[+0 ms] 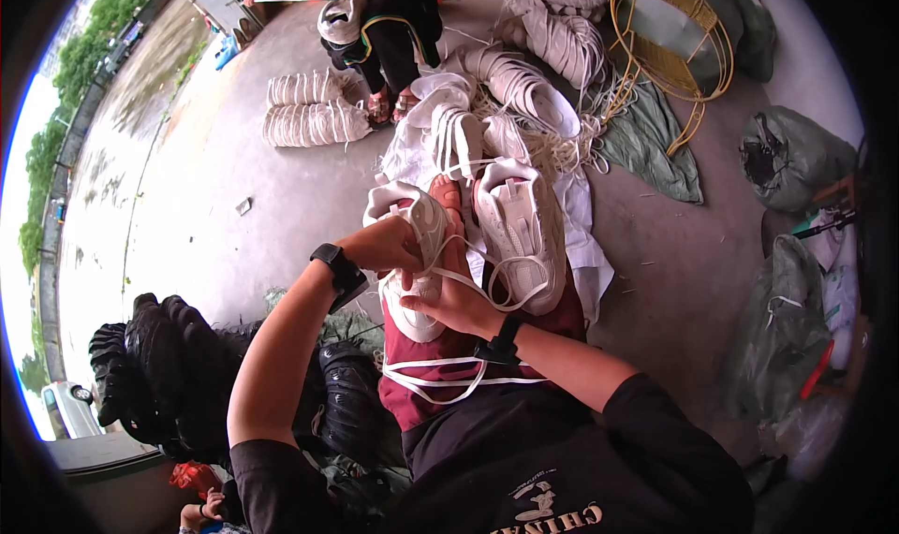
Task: The recorder is threading long white shoelaces through multiple pairs of white sneakers.
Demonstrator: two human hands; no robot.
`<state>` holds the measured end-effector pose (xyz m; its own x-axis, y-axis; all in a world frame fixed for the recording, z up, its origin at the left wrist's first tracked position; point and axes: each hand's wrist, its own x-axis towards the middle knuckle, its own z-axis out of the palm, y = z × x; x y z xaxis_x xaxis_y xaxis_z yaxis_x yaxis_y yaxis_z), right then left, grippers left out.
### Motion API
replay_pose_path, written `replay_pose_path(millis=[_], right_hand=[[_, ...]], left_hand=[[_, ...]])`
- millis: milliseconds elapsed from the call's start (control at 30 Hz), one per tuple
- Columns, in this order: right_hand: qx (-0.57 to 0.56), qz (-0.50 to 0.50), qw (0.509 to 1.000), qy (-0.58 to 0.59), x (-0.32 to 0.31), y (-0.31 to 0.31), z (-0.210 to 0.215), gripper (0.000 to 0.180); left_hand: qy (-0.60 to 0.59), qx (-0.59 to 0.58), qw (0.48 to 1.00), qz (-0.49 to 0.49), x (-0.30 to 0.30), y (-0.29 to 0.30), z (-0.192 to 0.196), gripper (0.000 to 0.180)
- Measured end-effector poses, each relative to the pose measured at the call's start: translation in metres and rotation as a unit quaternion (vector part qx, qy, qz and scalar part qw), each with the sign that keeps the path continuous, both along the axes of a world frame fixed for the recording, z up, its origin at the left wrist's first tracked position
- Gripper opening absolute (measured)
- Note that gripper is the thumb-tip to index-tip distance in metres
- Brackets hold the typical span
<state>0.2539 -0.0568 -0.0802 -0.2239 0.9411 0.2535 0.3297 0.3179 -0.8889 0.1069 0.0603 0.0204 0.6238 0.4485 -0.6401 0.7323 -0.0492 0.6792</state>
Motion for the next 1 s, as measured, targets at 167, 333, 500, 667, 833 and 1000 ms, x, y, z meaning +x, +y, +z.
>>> replay_pose_path(millis=[167, 333, 500, 667, 833, 1000], right_hand=[[-0.037, 0.012, 0.999, 0.018, 0.001, 0.000, -0.003, 0.058], [-0.289, 0.136, 0.941, 0.110, 0.004, -0.002, 0.006, 0.062], [-0.169, 0.059, 0.984, 0.012, 0.000, -0.004, 0.006, 0.047], [-0.080, 0.013, 0.997, -0.017, 0.006, -0.002, -0.015, 0.058], [-0.011, -0.048, 0.998, -0.031, 0.009, -0.005, -0.024, 0.072], [-0.013, -0.017, 0.998, -0.067, 0.017, -0.005, -0.025, 0.094]], left_hand=[[-0.022, 0.023, 0.999, 0.002, 0.001, -0.007, 0.005, 0.015], [-0.031, 0.110, 0.992, 0.062, -0.003, -0.026, 0.003, 0.016], [-0.008, 0.146, 0.982, 0.117, -0.018, -0.035, 0.012, 0.016], [0.011, 0.167, 0.957, 0.237, -0.070, -0.035, 0.022, 0.016], [-0.009, 0.241, 0.873, 0.423, -0.226, -0.029, -0.012, 0.014], [0.154, 0.305, 0.777, 0.528, -0.311, -0.052, -0.025, 0.013]])
